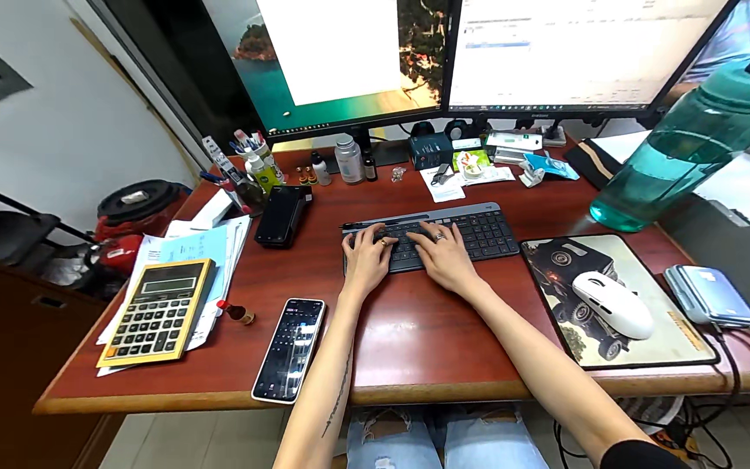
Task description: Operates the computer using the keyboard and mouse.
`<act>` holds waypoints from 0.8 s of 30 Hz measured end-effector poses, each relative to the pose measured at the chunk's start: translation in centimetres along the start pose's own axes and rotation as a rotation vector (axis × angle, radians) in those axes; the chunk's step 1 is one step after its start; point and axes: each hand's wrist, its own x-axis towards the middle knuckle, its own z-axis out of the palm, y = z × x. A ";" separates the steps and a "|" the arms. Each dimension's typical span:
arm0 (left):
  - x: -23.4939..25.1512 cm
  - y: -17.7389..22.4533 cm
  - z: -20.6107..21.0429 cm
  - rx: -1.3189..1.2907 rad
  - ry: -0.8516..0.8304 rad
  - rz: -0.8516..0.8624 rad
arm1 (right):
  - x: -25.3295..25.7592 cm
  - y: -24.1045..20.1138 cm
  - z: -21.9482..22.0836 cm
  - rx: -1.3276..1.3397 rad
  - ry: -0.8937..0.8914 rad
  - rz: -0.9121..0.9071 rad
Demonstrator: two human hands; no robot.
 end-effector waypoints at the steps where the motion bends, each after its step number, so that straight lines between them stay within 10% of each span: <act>1: 0.0 -0.1 0.0 -0.006 0.018 0.003 | 0.2 -0.3 0.3 -0.007 -0.025 -0.009; 24: -0.1 -0.5 0.1 -0.089 0.022 0.042 | 0.0 3.4 -2.4 0.168 0.041 0.196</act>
